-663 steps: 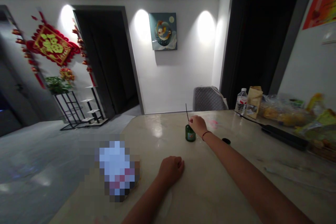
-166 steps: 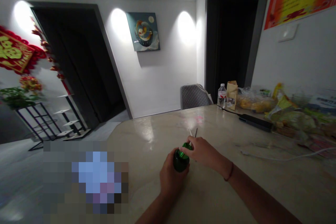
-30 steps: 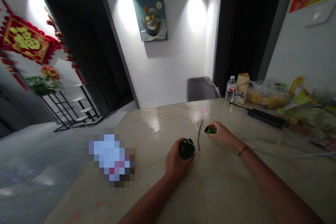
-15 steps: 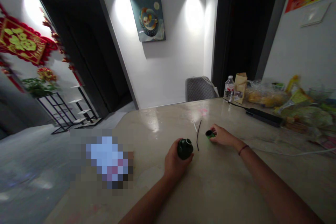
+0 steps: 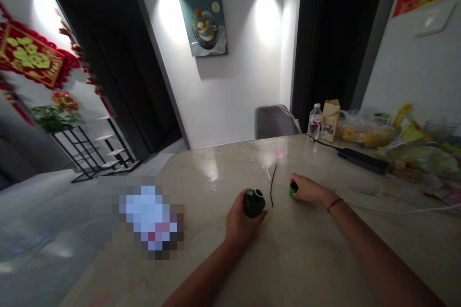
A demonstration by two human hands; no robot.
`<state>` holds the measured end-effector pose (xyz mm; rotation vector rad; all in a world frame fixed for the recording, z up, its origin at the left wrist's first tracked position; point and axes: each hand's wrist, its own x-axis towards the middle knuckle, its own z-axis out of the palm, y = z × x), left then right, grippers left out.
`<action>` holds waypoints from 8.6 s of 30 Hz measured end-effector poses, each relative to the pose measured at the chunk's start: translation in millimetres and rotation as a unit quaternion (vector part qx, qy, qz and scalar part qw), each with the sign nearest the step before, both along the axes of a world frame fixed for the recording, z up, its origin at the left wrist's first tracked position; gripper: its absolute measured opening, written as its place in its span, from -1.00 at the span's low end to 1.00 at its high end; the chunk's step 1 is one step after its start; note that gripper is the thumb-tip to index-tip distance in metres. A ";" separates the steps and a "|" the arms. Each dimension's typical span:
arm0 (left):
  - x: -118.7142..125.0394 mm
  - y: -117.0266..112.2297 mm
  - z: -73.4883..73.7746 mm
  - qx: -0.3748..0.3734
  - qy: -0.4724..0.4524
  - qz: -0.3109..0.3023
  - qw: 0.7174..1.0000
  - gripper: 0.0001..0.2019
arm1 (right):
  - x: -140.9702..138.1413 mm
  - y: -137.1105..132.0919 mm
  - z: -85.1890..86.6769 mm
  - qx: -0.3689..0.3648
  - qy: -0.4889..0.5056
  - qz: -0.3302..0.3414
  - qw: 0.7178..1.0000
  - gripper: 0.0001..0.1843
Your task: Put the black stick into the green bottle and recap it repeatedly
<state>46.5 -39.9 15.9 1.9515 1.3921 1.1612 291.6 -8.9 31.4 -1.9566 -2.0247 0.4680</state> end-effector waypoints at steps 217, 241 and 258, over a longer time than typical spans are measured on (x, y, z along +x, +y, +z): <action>-8.4 29.6 -12.7 -0.185 -0.218 0.036 0.958 -0.71 | -53.3 23.2 47.6 0.400 0.656 -0.136 0.626 -0.75; -8.2 30.5 -15.1 -0.177 -0.227 0.020 0.957 -0.72 | -102.8 21.5 18.4 0.356 0.492 -0.054 0.792 -0.81; -8.9 31.5 -17.4 -0.172 -0.221 0.019 0.960 -0.73 | -79.5 33.9 -56.7 0.213 0.010 -0.061 0.975 -0.53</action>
